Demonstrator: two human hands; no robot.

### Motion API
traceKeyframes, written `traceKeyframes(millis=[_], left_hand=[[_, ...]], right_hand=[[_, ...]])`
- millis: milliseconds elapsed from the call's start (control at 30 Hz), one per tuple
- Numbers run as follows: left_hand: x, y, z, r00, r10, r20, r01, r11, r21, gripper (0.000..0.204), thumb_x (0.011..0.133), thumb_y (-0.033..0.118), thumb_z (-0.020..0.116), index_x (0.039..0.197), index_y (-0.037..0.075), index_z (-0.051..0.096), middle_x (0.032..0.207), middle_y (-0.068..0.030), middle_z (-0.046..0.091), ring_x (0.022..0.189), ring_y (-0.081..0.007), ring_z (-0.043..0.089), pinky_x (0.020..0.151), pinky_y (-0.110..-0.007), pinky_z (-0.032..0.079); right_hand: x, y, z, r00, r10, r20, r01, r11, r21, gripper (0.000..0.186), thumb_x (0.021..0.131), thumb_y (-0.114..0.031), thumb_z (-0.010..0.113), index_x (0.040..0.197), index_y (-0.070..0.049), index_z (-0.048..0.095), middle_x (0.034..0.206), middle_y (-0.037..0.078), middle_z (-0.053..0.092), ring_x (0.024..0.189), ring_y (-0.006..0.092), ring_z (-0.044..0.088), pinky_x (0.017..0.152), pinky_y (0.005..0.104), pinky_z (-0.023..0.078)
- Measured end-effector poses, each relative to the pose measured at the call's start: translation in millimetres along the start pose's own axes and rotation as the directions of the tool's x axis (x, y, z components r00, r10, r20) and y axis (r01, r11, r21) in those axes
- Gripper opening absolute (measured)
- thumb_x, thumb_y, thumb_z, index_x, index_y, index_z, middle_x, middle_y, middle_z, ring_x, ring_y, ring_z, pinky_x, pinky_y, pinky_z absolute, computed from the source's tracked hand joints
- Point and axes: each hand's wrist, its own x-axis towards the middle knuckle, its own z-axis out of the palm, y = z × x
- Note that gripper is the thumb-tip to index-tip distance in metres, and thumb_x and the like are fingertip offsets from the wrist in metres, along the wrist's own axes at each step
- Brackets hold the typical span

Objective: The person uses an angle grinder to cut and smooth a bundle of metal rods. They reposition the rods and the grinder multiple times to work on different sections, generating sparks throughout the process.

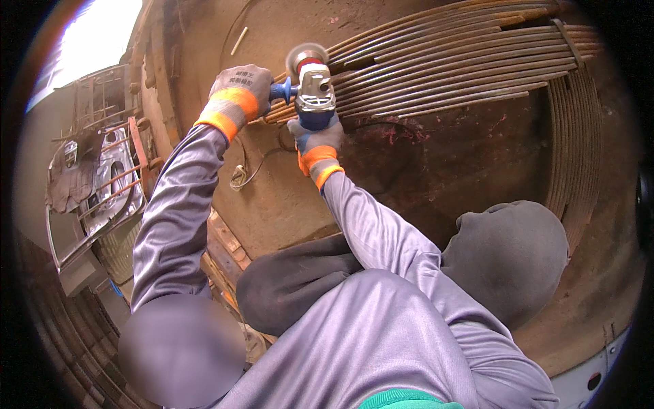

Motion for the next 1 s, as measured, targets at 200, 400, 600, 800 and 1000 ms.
traceKeyframes(millis=[200, 400, 600, 800, 1000], left_hand=[[-1.0, 2.4, 1.8, 0.999, -0.017, 0.051, 0.018, 1.0, -0.022, 0.025, 0.088, 0.02, 0.07, 0.11, 0.012, 0.079, 0.113, -0.0154, 0.076, 0.105, -0.0344, 0.074, 0.093, -0.046, 0.059], [-0.8, -0.7, 7.0, 0.998, -0.039, 0.044, 0.04, 0.999, -0.032, 0.027, 0.087, 0.021, 0.071, 0.112, 0.013, 0.078, 0.113, -0.0151, 0.076, 0.107, -0.034, 0.073, 0.093, -0.046, 0.059], [-0.5, -0.3, 6.4, 0.997, -0.045, 0.065, 0.047, 0.998, -0.036, 0.027, 0.087, 0.023, 0.074, 0.111, 0.013, 0.078, 0.113, -0.0147, 0.076, 0.106, -0.034, 0.074, 0.093, -0.046, 0.058], [42.5, 46.7, 13.2, 0.996, -0.072, 0.053, 0.075, 0.996, -0.054, 0.027, 0.086, 0.023, 0.074, 0.111, 0.013, 0.078, 0.112, -0.0155, 0.076, 0.105, -0.034, 0.074, 0.093, -0.046, 0.058], [58.8, 58.4, 23.1, 0.998, -0.065, -0.004, 0.064, 0.996, -0.059, 0.023, 0.083, 0.022, 0.073, 0.104, 0.018, 0.08, 0.105, -0.0147, 0.077, 0.099, -0.035, 0.074, 0.09, -0.046, 0.058]], right_hand=[[-6.2, -18.2, -4.0, 0.995, 0.083, -0.055, -0.095, 0.96, -0.262, 0.047, 0.062, -0.019, 0.084, 0.107, -0.009, 0.071, 0.094, 0.006, 0.075, 0.083, 0.0157, 0.069, 0.081, 0.0331, 0.057], [-1.2, -10.4, -6.2, 0.99, 0.132, -0.051, -0.142, 0.916, -0.375, 0.047, 0.061, -0.026, 0.085, 0.105, -0.011, 0.073, 0.092, 0.014, 0.076, 0.084, 0.0284, 0.074, 0.081, 0.0394, 0.058], [-7.5, -16.8, -7.0, 0.995, 0.073, -0.065, -0.092, 0.929, -0.358, 0.052, 0.06, -0.024, 0.085, 0.108, -0.011, 0.073, 0.095, 0.014, 0.076, 0.086, 0.0279, 0.073, 0.083, 0.0384, 0.057], [44.1, -24.4, -47.3, 1.0, 0.022, -0.005, -0.022, 0.945, -0.327, 0.048, 0.062, -0.014, 0.091, 0.106, -0.007, 0.072, 0.092, 0.004, 0.075, 0.081, 0.0166, 0.069, 0.08, 0.0324, 0.056], [57.9, -15.2, -63.4, 0.998, 0.068, -0.014, -0.069, 0.928, -0.367, 0.054, 0.06, -0.018, 0.085, 0.112, -0.009, 0.072, 0.095, 0.006, 0.075, 0.086, 0.0151, 0.07, 0.082, 0.0328, 0.057]])
